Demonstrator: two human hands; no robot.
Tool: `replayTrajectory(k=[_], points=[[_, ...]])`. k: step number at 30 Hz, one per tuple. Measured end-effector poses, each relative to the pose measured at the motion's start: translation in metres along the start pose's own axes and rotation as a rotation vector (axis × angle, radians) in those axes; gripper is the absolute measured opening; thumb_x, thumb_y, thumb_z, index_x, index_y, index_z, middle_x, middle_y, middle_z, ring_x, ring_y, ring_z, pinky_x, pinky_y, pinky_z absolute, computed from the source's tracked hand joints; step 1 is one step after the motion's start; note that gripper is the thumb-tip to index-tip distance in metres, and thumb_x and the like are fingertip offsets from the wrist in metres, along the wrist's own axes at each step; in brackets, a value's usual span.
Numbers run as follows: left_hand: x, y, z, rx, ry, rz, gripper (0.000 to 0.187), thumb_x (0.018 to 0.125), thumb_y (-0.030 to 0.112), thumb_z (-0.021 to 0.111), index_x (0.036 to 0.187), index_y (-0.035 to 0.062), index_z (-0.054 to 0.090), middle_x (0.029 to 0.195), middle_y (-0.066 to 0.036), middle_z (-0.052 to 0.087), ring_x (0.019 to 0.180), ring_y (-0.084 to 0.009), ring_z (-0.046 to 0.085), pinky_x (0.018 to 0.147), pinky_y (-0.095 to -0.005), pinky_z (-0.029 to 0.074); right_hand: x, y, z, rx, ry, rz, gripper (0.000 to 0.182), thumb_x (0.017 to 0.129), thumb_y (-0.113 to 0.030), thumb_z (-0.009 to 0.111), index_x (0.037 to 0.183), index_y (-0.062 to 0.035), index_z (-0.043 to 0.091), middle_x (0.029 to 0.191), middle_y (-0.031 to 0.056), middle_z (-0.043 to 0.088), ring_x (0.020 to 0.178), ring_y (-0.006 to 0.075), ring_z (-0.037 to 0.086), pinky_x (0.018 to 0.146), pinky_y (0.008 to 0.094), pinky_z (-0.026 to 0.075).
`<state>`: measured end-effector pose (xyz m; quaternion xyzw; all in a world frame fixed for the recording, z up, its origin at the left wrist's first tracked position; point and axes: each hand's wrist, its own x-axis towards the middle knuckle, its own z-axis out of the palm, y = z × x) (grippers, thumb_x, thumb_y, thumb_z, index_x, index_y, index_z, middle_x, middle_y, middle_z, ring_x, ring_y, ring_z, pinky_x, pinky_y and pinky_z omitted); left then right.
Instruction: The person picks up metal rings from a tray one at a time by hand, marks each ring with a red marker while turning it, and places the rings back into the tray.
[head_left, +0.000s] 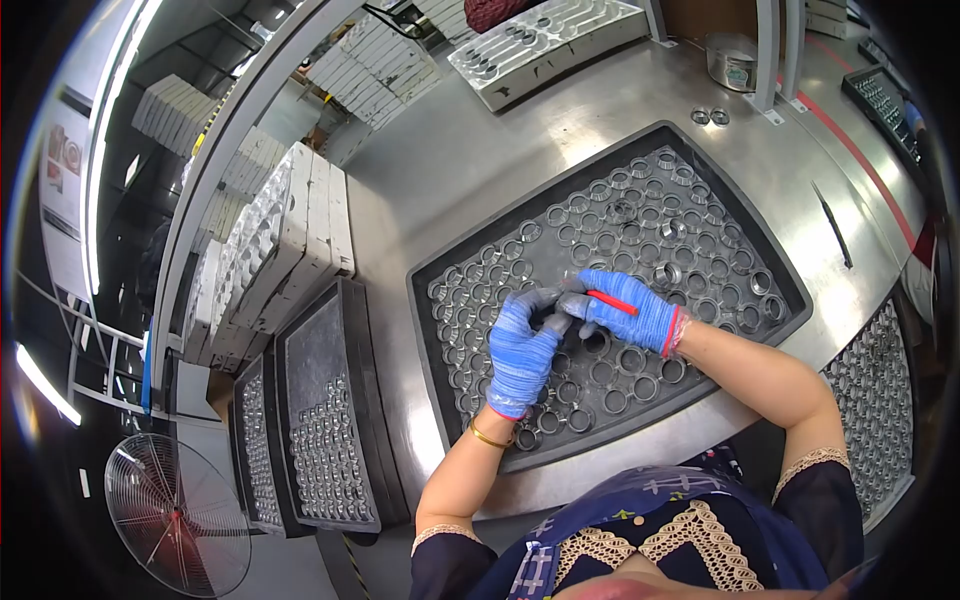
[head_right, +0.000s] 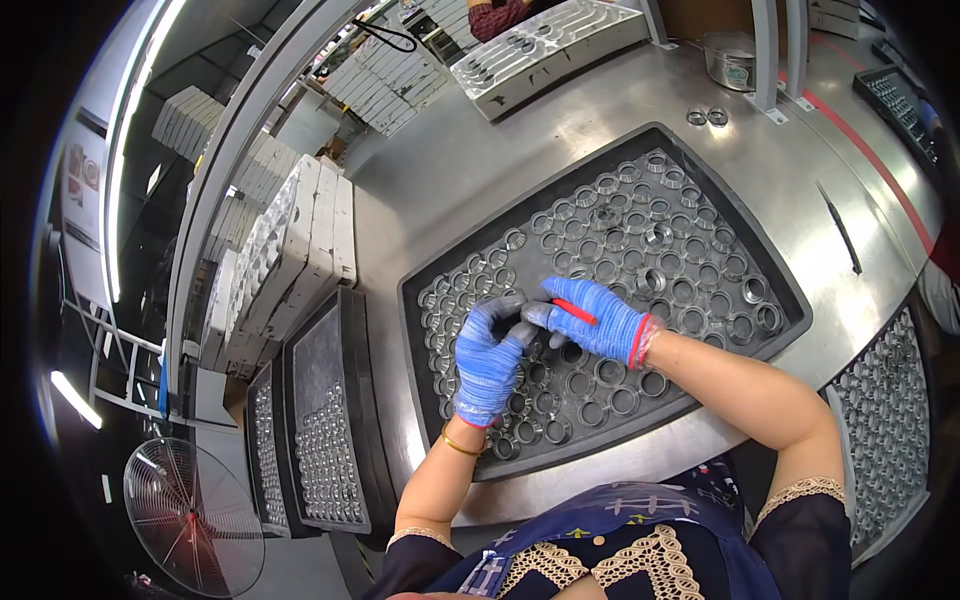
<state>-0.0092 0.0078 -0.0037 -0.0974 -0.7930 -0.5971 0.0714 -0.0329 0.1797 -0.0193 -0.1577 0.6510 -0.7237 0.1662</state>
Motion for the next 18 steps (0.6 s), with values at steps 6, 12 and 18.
replayTrajectory(k=[6, 12, 18], points=[[0.000, -0.003, -0.002, 0.219, -0.044, 0.148, 0.029, 0.072, -0.003, 0.067, 0.101, 0.0007, 0.061, 0.094, -0.008, 0.060, 0.082, -0.0147, 0.060, 0.073, -0.0270, 0.050, 0.003, 0.002, -0.007, -0.471, -0.012, -0.254, 0.034, 0.090, -0.030, 0.058, 0.112, -0.0038, 0.057, 0.091, 0.0060, 0.064, 0.071, 0.0105, 0.061, 0.067, 0.0270, 0.050], [0.001, -0.003, -0.004, 0.237, -0.052, 0.157, 0.030, 0.072, -0.006, 0.066, 0.101, 0.0003, 0.060, 0.095, -0.007, 0.060, 0.083, -0.0136, 0.060, 0.075, -0.0262, 0.050, -0.002, -0.014, -0.003, -0.101, -0.074, 0.094, 0.032, 0.090, -0.027, 0.059, 0.110, -0.0033, 0.058, 0.089, 0.0067, 0.064, 0.074, 0.0117, 0.060, 0.068, 0.0280, 0.049], [0.000, -0.006, -0.004, 0.247, -0.060, 0.174, 0.030, 0.073, -0.006, 0.065, 0.101, 0.0007, 0.060, 0.094, -0.006, 0.060, 0.082, -0.0134, 0.060, 0.073, -0.0262, 0.050, 0.005, 0.011, -0.004, -0.333, -0.028, -0.230, 0.031, 0.090, -0.030, 0.059, 0.105, -0.0038, 0.057, 0.082, 0.0046, 0.061, 0.060, 0.0088, 0.056, 0.055, 0.0244, 0.046]])
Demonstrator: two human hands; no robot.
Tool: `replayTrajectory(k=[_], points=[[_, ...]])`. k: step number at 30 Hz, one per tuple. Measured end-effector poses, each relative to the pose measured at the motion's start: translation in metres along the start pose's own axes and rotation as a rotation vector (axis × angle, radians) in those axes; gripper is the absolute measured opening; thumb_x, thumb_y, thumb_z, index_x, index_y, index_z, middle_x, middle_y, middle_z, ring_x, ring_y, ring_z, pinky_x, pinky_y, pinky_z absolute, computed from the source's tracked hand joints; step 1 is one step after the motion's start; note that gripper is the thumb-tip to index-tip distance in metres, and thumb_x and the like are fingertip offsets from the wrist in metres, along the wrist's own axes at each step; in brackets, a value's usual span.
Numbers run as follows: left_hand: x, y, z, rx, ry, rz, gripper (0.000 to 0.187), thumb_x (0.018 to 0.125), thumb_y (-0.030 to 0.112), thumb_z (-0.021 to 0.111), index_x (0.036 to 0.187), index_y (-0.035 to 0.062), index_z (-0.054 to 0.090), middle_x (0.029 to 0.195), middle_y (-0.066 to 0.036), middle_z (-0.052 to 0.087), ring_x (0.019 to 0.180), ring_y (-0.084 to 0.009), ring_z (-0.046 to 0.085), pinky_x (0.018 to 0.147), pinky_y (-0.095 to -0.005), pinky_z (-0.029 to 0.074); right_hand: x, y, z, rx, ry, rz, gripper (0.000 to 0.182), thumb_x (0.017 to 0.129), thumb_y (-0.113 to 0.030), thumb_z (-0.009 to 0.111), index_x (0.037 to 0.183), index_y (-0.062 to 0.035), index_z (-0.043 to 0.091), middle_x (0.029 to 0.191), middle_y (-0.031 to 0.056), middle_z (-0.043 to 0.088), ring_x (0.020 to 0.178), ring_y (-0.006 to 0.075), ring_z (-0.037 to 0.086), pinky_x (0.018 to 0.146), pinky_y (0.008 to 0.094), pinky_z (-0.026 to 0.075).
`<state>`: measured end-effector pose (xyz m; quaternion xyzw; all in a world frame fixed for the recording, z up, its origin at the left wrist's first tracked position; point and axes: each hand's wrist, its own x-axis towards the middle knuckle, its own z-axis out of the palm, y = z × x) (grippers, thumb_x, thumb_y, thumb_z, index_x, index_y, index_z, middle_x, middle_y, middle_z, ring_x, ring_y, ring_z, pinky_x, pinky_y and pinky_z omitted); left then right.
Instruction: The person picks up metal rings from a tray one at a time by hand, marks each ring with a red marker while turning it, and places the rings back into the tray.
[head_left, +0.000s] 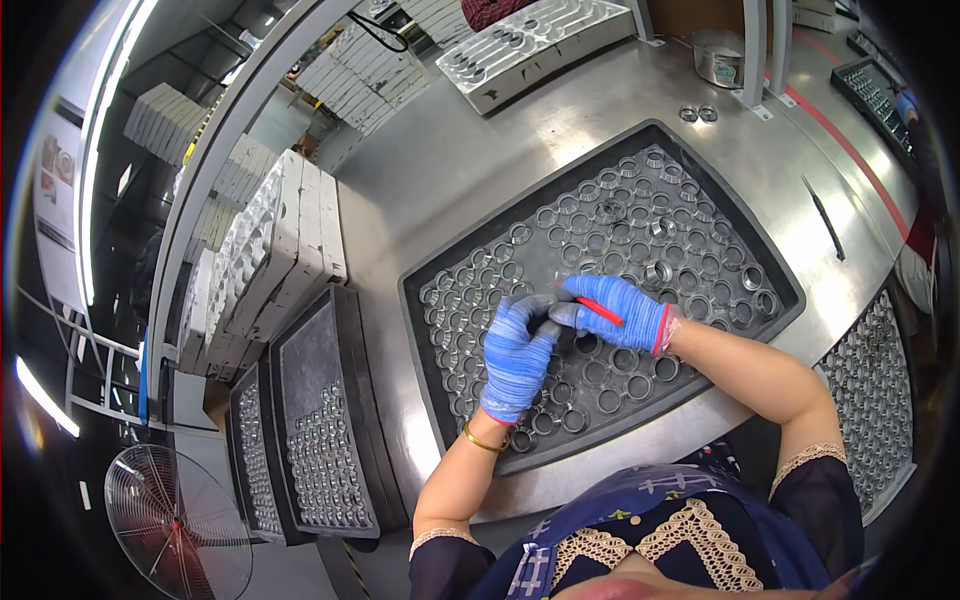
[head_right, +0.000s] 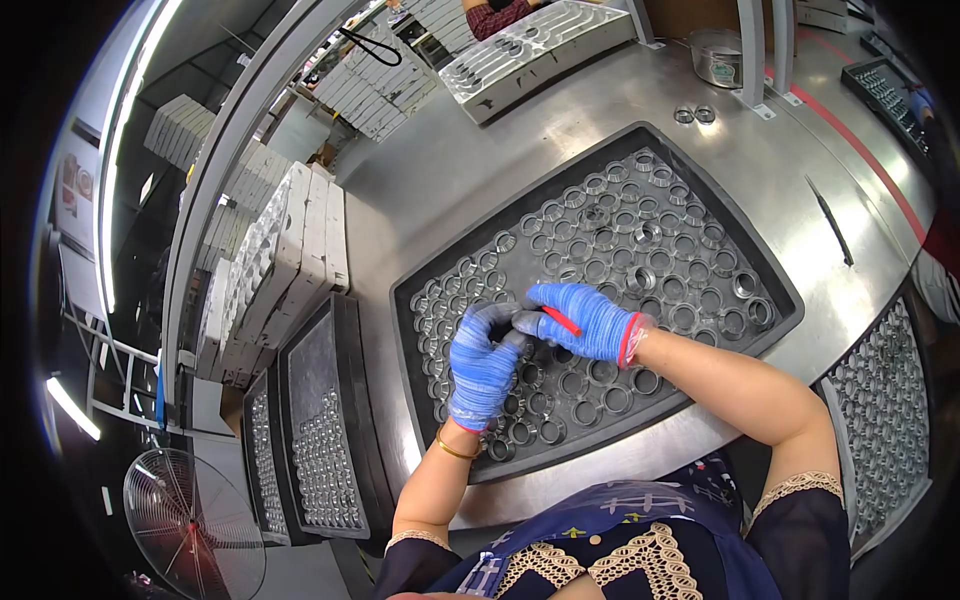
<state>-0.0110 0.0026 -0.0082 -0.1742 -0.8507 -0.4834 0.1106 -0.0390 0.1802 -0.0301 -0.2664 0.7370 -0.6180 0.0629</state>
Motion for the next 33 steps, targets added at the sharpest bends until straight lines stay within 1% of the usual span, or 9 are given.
replayTrajectory(k=[4, 8, 10, 16, 19, 20, 28, 32, 33], points=[[0.001, 0.011, -0.001, -0.415, 0.016, -0.276, 0.028, 0.073, -0.006, 0.065, 0.100, 0.0007, 0.060, 0.093, -0.006, 0.060, 0.081, -0.0132, 0.059, 0.072, -0.0263, 0.050, -0.002, -0.018, -0.006, 0.424, -0.074, 0.282, 0.032, 0.089, -0.034, 0.059, 0.101, -0.0041, 0.057, 0.079, 0.0052, 0.061, 0.058, 0.0096, 0.055, 0.052, 0.0246, 0.045], [-0.001, 0.004, -0.003, 0.148, -0.057, 0.096, 0.030, 0.074, -0.006, 0.064, 0.103, -0.0001, 0.058, 0.093, -0.006, 0.060, 0.082, -0.0127, 0.059, 0.073, -0.0252, 0.050, 0.001, -0.014, -0.007, 0.078, -0.110, 0.171, 0.031, 0.090, -0.033, 0.059, 0.102, -0.0039, 0.056, 0.085, 0.0045, 0.062, 0.060, 0.0086, 0.057, 0.053, 0.0235, 0.046], [0.000, 0.001, -0.002, -0.023, -0.045, -0.020, 0.030, 0.075, -0.005, 0.064, 0.104, -0.0001, 0.058, 0.093, -0.006, 0.060, 0.083, -0.0130, 0.059, 0.074, -0.0258, 0.050, 0.003, -0.005, -0.004, -0.163, -0.037, -0.037, 0.031, 0.089, -0.033, 0.060, 0.102, -0.0042, 0.056, 0.085, 0.0037, 0.062, 0.060, 0.0076, 0.056, 0.053, 0.0227, 0.046], [0.002, 0.009, -0.003, -0.320, -0.020, -0.180, 0.028, 0.076, -0.004, 0.064, 0.104, -0.0002, 0.057, 0.093, -0.006, 0.060, 0.084, -0.0135, 0.059, 0.075, -0.0266, 0.050, -0.001, -0.025, -0.008, 0.483, -0.084, 0.329, 0.028, 0.087, -0.031, 0.063, 0.097, -0.0055, 0.058, 0.079, 0.0033, 0.060, 0.062, 0.0095, 0.055, 0.054, 0.0237, 0.046], [0.000, 0.000, -0.004, -0.033, -0.067, -0.022, 0.028, 0.077, -0.003, 0.063, 0.104, 0.0002, 0.057, 0.094, -0.006, 0.060, 0.085, -0.0131, 0.059, 0.076, -0.0265, 0.050, 0.000, -0.015, -0.005, 0.262, -0.094, 0.214, 0.028, 0.088, -0.031, 0.062, 0.097, -0.0050, 0.059, 0.078, 0.0039, 0.061, 0.064, 0.0102, 0.056, 0.056, 0.0245, 0.046], [0.000, -0.002, -0.003, 0.089, -0.090, 0.037, 0.028, 0.077, -0.003, 0.063, 0.105, 0.0003, 0.057, 0.095, -0.006, 0.060, 0.086, -0.0129, 0.059, 0.076, -0.0266, 0.050, 0.002, -0.002, -0.004, -0.156, -0.008, -0.054, 0.027, 0.088, -0.030, 0.062, 0.097, -0.0044, 0.058, 0.076, 0.0036, 0.060, 0.064, 0.0092, 0.056, 0.055, 0.0253, 0.046], [0.001, 0.004, -0.003, -0.070, -0.065, -0.056, 0.026, 0.076, -0.002, 0.065, 0.101, 0.0001, 0.059, 0.093, -0.006, 0.059, 0.084, -0.0138, 0.060, 0.075, -0.0267, 0.050, -0.002, -0.012, -0.006, 0.180, -0.086, 0.182, 0.031, 0.089, -0.032, 0.059, 0.100, -0.0038, 0.058, 0.075, 0.0098, 0.061, 0.062, 0.0155, 0.058, 0.059, 0.0300, 0.047], [0.001, 0.002, -0.003, 0.039, -0.087, -0.010, 0.027, 0.077, -0.003, 0.064, 0.103, 0.0004, 0.058, 0.095, -0.006, 0.059, 0.087, -0.0136, 0.060, 0.077, -0.0266, 0.050, 0.001, 0.005, -0.003, -0.249, 0.028, -0.187, 0.030, 0.090, -0.031, 0.058, 0.103, -0.0047, 0.059, 0.077, 0.0049, 0.061, 0.061, 0.0098, 0.057, 0.056, 0.0265, 0.047], [0.001, 0.003, -0.003, -0.008, -0.082, -0.037, 0.027, 0.077, -0.003, 0.064, 0.103, 0.0003, 0.058, 0.095, -0.006, 0.059, 0.087, -0.0137, 0.060, 0.077, -0.0266, 0.050, 0.000, 0.001, -0.004, -0.114, -0.005, -0.074, 0.030, 0.090, -0.031, 0.059, 0.104, -0.0049, 0.058, 0.077, 0.0049, 0.062, 0.061, 0.0099, 0.057, 0.056, 0.0264, 0.046]])
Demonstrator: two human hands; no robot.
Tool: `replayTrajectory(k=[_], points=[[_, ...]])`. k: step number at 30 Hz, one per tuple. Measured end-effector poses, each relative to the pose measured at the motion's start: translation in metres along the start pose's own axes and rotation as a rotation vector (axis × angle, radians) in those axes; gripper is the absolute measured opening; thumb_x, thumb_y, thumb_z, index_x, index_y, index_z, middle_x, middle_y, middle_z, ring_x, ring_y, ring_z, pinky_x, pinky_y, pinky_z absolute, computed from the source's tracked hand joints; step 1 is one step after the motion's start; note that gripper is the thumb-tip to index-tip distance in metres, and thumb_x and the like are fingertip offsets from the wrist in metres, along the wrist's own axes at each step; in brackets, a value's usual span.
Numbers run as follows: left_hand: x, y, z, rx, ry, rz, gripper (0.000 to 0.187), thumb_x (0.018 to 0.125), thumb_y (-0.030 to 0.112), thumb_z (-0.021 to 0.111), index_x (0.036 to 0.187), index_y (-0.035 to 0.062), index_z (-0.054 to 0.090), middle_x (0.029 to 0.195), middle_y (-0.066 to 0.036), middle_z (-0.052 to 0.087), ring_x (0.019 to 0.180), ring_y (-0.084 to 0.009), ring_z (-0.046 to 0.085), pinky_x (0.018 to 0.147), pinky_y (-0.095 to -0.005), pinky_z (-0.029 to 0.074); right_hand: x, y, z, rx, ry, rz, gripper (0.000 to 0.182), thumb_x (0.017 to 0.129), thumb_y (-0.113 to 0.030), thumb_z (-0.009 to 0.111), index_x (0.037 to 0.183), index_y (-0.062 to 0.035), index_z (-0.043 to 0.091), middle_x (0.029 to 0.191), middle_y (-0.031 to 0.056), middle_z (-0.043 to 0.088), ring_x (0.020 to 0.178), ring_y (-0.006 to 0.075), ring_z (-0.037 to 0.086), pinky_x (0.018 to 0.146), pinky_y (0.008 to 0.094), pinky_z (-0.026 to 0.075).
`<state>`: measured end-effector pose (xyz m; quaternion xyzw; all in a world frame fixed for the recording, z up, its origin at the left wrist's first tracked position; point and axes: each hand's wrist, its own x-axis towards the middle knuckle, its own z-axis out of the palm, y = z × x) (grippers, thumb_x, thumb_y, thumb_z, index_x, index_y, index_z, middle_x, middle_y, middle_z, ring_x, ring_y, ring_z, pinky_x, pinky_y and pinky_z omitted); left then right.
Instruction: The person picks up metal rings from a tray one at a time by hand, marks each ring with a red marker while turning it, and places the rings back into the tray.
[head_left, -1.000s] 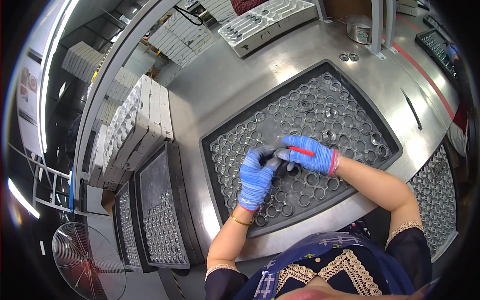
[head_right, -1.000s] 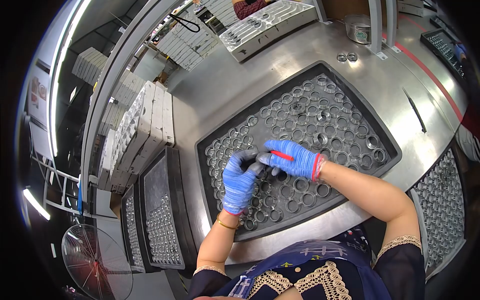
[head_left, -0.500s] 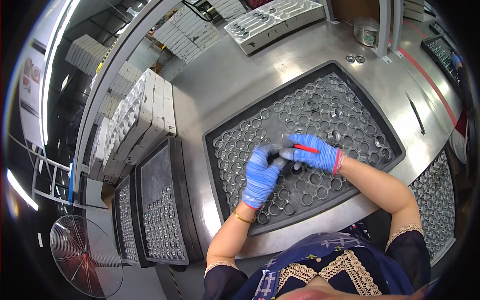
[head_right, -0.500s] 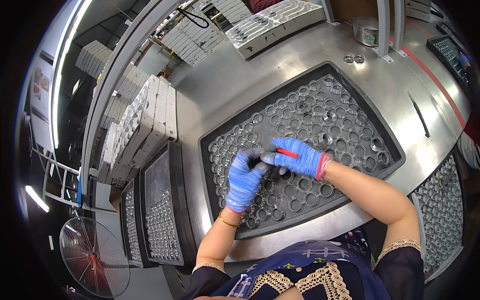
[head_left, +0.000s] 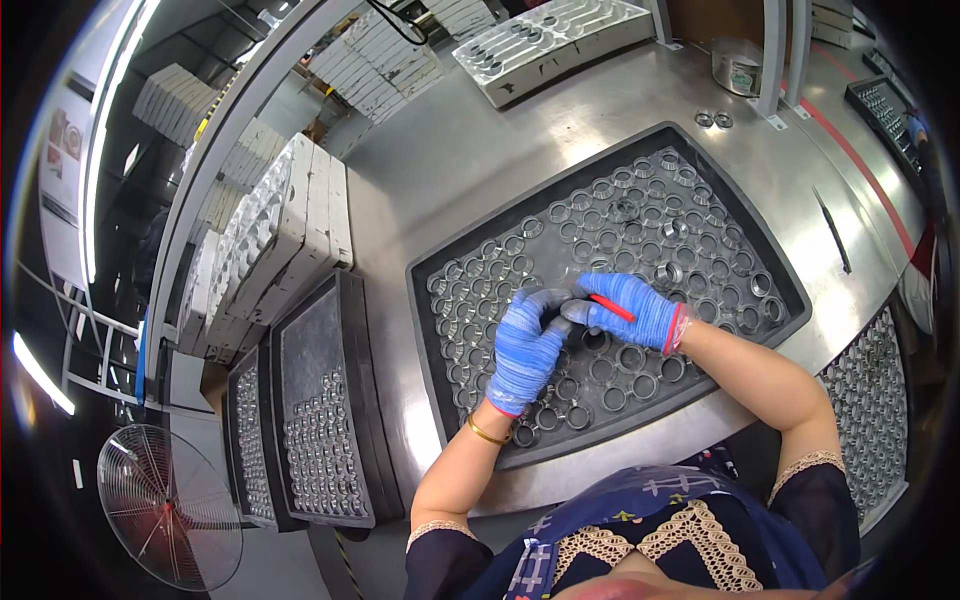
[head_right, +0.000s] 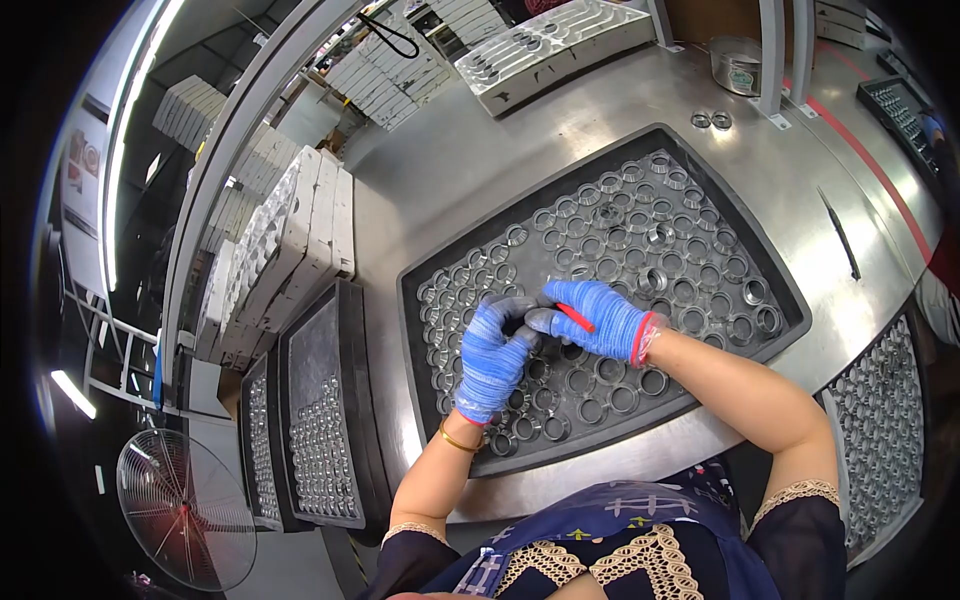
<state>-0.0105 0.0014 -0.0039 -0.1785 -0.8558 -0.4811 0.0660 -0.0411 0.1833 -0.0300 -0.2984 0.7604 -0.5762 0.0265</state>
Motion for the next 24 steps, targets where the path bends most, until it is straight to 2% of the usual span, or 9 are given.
replayTrajectory(k=[2, 5, 14, 20, 24], points=[[0.000, 0.003, -0.001, -0.094, 0.007, -0.052, 0.028, 0.077, -0.003, 0.065, 0.104, 0.0001, 0.058, 0.096, -0.006, 0.059, 0.088, -0.0137, 0.060, 0.078, -0.0265, 0.050, -0.002, -0.014, -0.003, 0.274, -0.069, 0.220, 0.030, 0.090, -0.031, 0.059, 0.105, -0.0052, 0.058, 0.078, 0.0049, 0.062, 0.062, 0.0102, 0.058, 0.056, 0.0261, 0.046], [0.000, 0.001, 0.000, -0.165, 0.011, -0.084, 0.027, 0.078, -0.002, 0.065, 0.104, 0.0001, 0.058, 0.097, -0.007, 0.059, 0.088, -0.0134, 0.060, 0.078, -0.0264, 0.050, -0.001, -0.018, -0.004, 0.364, -0.087, 0.291, 0.031, 0.090, -0.031, 0.059, 0.106, -0.0048, 0.058, 0.080, 0.0066, 0.062, 0.062, 0.0112, 0.058, 0.056, 0.0270, 0.047], [0.001, -0.007, 0.000, -0.088, 0.004, -0.031, 0.026, 0.080, 0.001, 0.065, 0.104, 0.0007, 0.058, 0.097, -0.006, 0.059, 0.086, -0.0121, 0.060, 0.075, -0.0249, 0.051, -0.001, -0.008, 0.000, 0.243, -0.052, 0.166, 0.027, 0.089, -0.028, 0.060, 0.103, -0.0042, 0.058, 0.082, 0.0080, 0.063, 0.062, 0.0121, 0.058, 0.057, 0.0278, 0.047], [0.000, -0.005, -0.001, -0.093, 0.005, -0.071, 0.027, 0.079, -0.001, 0.064, 0.104, 0.0004, 0.058, 0.097, -0.006, 0.059, 0.087, -0.0128, 0.059, 0.075, -0.0253, 0.050, -0.001, -0.007, 0.000, 0.313, -0.070, 0.216, 0.027, 0.090, -0.028, 0.059, 0.103, -0.0046, 0.058, 0.081, 0.0075, 0.062, 0.061, 0.0123, 0.058, 0.057, 0.0286, 0.047], [0.001, -0.001, -0.002, -0.030, -0.003, -0.002, 0.027, 0.078, -0.002, 0.064, 0.104, -0.0001, 0.058, 0.098, -0.007, 0.059, 0.088, -0.0140, 0.060, 0.077, -0.0262, 0.050, -0.001, -0.007, -0.001, 0.244, -0.070, 0.180, 0.028, 0.090, -0.029, 0.059, 0.104, -0.0044, 0.057, 0.079, 0.0062, 0.061, 0.061, 0.0115, 0.058, 0.055, 0.0275, 0.047]])
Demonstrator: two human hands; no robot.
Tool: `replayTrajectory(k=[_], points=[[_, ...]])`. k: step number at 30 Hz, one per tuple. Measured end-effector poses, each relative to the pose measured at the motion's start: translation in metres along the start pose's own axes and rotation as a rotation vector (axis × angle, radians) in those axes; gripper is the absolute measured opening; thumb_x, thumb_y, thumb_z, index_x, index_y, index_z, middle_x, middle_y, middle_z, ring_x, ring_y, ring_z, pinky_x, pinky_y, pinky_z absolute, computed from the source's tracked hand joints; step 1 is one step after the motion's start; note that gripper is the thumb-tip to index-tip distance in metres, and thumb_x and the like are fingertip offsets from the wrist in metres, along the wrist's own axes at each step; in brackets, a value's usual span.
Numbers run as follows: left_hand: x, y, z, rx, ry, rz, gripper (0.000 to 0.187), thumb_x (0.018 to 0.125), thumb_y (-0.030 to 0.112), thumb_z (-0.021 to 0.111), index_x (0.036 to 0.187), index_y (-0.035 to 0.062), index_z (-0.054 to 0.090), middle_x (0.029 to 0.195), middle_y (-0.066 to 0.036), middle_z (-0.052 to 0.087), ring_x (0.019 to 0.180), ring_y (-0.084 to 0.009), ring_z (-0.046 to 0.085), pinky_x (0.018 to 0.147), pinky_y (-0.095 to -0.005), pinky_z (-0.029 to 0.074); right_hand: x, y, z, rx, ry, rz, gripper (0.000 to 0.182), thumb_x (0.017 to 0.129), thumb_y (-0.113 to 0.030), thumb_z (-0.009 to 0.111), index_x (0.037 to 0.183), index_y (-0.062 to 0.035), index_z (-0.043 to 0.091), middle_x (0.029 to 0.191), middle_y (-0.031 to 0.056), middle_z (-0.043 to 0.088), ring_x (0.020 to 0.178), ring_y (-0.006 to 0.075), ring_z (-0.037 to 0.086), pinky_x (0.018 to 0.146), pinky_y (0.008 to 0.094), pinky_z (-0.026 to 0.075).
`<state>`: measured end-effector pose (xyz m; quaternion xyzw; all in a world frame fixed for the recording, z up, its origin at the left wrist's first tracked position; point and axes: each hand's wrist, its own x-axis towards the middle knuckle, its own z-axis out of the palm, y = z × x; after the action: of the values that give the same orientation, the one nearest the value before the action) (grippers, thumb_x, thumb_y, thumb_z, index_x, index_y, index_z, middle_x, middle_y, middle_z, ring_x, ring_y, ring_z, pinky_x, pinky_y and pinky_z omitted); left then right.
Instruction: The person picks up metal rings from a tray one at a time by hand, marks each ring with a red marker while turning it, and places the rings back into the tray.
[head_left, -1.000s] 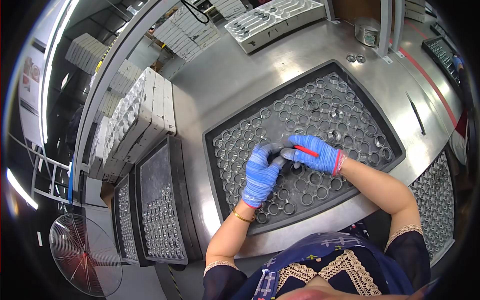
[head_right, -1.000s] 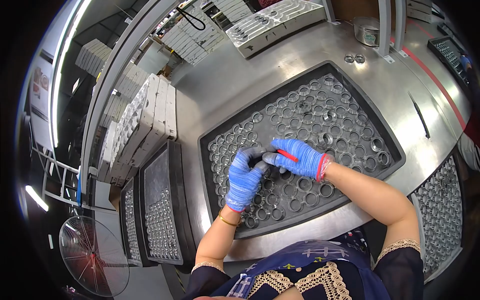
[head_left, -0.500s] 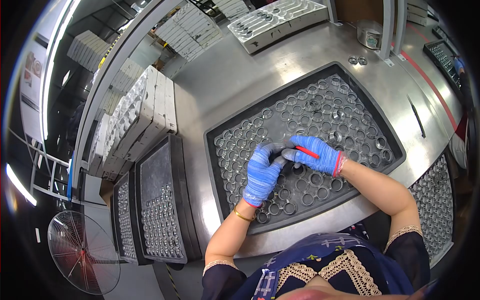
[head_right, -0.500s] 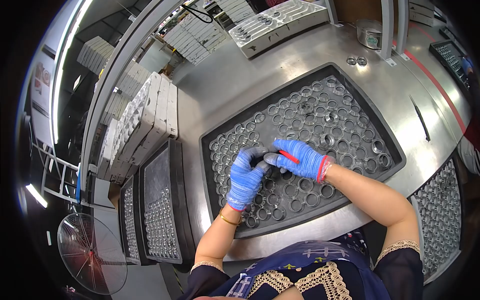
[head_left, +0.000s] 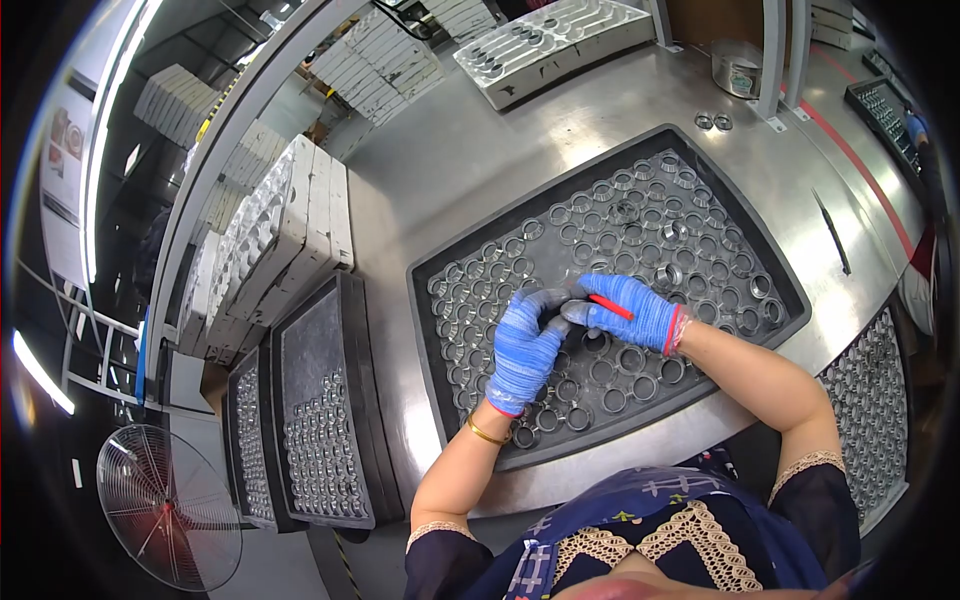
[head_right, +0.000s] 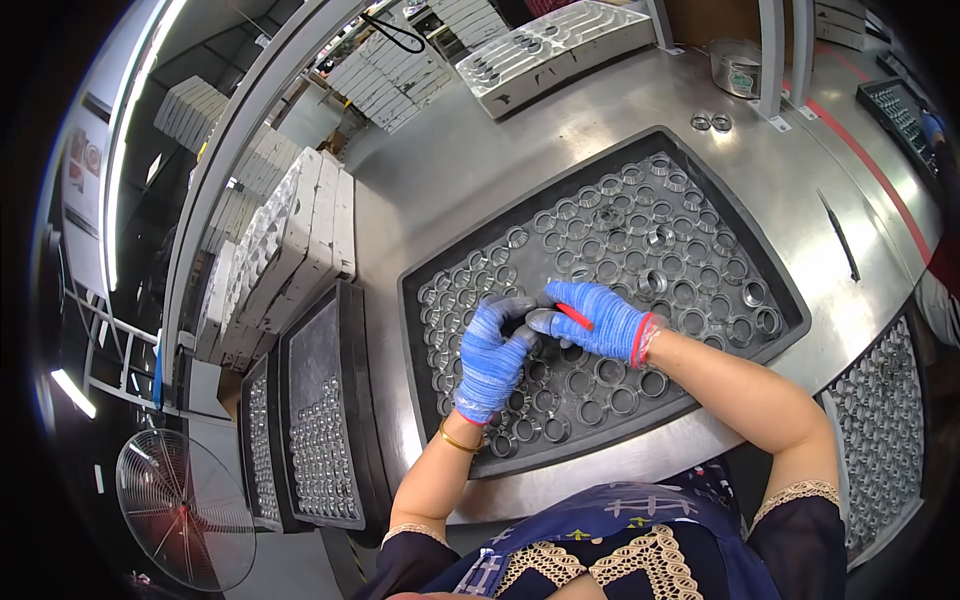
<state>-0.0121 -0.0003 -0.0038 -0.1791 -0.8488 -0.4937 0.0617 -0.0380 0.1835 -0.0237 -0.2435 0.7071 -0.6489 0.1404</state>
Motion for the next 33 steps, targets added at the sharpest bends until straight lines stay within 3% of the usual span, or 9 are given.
replayTrajectory(k=[5, 8, 11, 14, 17, 20, 23, 33], points=[[-0.001, -0.001, 0.001, -0.097, 0.015, -0.069, 0.026, 0.078, -0.002, 0.064, 0.104, -0.0003, 0.059, 0.098, -0.007, 0.058, 0.088, -0.0144, 0.060, 0.078, -0.0267, 0.050, -0.001, -0.004, -0.001, 0.151, -0.031, 0.075, 0.029, 0.090, -0.029, 0.059, 0.105, -0.0040, 0.056, 0.079, 0.0056, 0.061, 0.060, 0.0109, 0.058, 0.054, 0.0266, 0.046], [-0.001, -0.004, 0.001, 0.009, 0.018, 0.017, 0.026, 0.078, -0.003, 0.063, 0.103, -0.0005, 0.059, 0.097, -0.007, 0.059, 0.087, -0.0136, 0.060, 0.077, -0.0265, 0.050, 0.000, -0.003, -0.001, 0.077, -0.040, 0.052, 0.029, 0.090, -0.029, 0.059, 0.104, -0.0038, 0.057, 0.080, 0.0051, 0.061, 0.061, 0.0104, 0.058, 0.054, 0.0261, 0.046], [-0.001, -0.005, 0.001, -0.039, 0.022, -0.043, 0.028, 0.078, -0.003, 0.063, 0.105, -0.0003, 0.058, 0.095, -0.006, 0.059, 0.085, -0.0131, 0.059, 0.076, -0.0262, 0.050, 0.000, -0.002, 0.001, 0.067, -0.007, 0.059, 0.027, 0.090, -0.028, 0.059, 0.102, -0.0040, 0.057, 0.082, 0.0038, 0.062, 0.061, 0.0093, 0.058, 0.054, 0.0246, 0.046], [0.000, 0.011, -0.001, -0.546, 0.034, -0.312, 0.030, 0.078, -0.004, 0.062, 0.107, -0.0002, 0.056, 0.095, -0.006, 0.059, 0.084, -0.0127, 0.059, 0.075, -0.0258, 0.050, 0.001, -0.009, -0.001, 0.331, -0.040, 0.132, 0.026, 0.090, -0.028, 0.059, 0.102, -0.0046, 0.057, 0.085, 0.0029, 0.062, 0.062, 0.0084, 0.058, 0.055, 0.0233, 0.046], [0.001, 0.013, -0.002, -0.534, 0.042, -0.327, 0.030, 0.079, -0.003, 0.061, 0.108, 0.0000, 0.055, 0.097, -0.007, 0.059, 0.086, -0.0132, 0.059, 0.076, -0.0260, 0.050, 0.002, -0.008, -0.002, 0.366, -0.055, 0.163, 0.026, 0.090, -0.028, 0.059, 0.102, -0.0048, 0.056, 0.087, 0.0025, 0.062, 0.064, 0.0079, 0.058, 0.057, 0.0223, 0.046], [-0.002, -0.009, 0.001, -0.093, 0.041, -0.005, 0.029, 0.080, -0.002, 0.062, 0.107, -0.0001, 0.055, 0.098, -0.007, 0.060, 0.087, -0.0133, 0.058, 0.078, -0.0265, 0.050, -0.001, -0.013, -0.002, 0.188, -0.039, 0.153, 0.026, 0.091, -0.028, 0.058, 0.102, -0.0046, 0.056, 0.085, 0.0035, 0.062, 0.064, 0.0086, 0.058, 0.057, 0.0233, 0.046], [-0.002, -0.006, 0.004, -0.126, 0.048, -0.055, 0.024, 0.079, 0.000, 0.065, 0.102, -0.0012, 0.060, 0.096, -0.008, 0.059, 0.086, -0.0151, 0.059, 0.077, -0.0277, 0.050, 0.000, 0.002, -0.001, -0.088, 0.024, -0.033, 0.026, 0.091, -0.027, 0.057, 0.101, -0.0040, 0.056, 0.082, 0.0049, 0.061, 0.063, 0.0096, 0.058, 0.057, 0.0253, 0.046], [0.000, -0.001, 0.002, -0.231, 0.027, -0.146, 0.027, 0.078, -0.001, 0.064, 0.104, -0.0017, 0.058, 0.098, -0.009, 0.059, 0.088, -0.0152, 0.059, 0.079, -0.0275, 0.049, 0.000, 0.000, 0.000, 0.068, -0.011, 0.030, 0.025, 0.091, -0.026, 0.057, 0.103, -0.0034, 0.056, 0.080, 0.0065, 0.061, 0.062, 0.0107, 0.057, 0.056, 0.0272, 0.046]])
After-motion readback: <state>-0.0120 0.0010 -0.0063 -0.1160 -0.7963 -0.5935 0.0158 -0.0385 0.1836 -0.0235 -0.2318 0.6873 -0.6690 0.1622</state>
